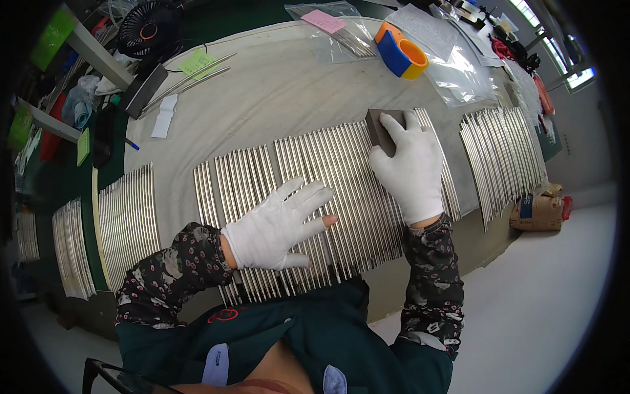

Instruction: Sanding a stack of thin metal strips on a workbench using a manual sanding block.

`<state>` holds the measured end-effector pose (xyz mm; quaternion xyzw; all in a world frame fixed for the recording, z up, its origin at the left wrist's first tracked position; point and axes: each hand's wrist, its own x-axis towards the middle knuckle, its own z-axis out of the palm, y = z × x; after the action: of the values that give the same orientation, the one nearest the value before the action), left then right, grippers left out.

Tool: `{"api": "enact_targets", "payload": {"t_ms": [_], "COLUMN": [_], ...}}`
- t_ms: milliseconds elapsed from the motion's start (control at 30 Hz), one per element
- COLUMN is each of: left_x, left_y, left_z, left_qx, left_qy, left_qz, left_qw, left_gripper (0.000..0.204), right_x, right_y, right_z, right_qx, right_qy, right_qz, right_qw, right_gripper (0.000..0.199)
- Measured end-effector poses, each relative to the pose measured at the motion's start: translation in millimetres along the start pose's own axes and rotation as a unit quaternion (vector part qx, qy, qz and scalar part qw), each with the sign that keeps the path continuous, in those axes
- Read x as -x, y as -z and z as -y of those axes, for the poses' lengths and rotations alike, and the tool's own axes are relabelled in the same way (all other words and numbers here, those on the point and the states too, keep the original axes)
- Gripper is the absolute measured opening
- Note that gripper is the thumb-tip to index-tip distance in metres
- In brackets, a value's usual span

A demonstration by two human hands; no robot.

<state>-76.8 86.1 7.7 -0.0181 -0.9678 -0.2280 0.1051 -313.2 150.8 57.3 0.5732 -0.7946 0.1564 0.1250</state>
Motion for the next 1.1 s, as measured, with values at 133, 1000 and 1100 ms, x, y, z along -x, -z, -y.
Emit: {"api": "enact_targets", "payload": {"t_ms": [133, 1000, 1100], "left_x": [5.9, -58.0, -64.6], "left_y": [8.2, -3.2, -2.2], "left_z": [-1.4, 17.7, 14.1], "left_qx": [-0.008, -0.038, -0.041], "left_qy": [0.015, -0.043, -0.056], "left_qz": [0.028, 0.082, 0.068], "left_qw": [0.999, 0.995, 0.995], "left_gripper": [0.080, 0.075, 0.073], "right_x": [24.8, 52.1, 42.6], "right_y": [14.6, 27.1, 21.9], "right_z": [-20.3, -44.4, -35.0], "right_qx": [-0.031, -0.047, -0.063], "right_qy": [-0.043, -0.059, -0.032], "right_qz": [0.007, 0.023, 0.014], "right_qw": [0.999, 0.997, 0.997], "right_gripper": [0.050, 0.052, 0.052]}}
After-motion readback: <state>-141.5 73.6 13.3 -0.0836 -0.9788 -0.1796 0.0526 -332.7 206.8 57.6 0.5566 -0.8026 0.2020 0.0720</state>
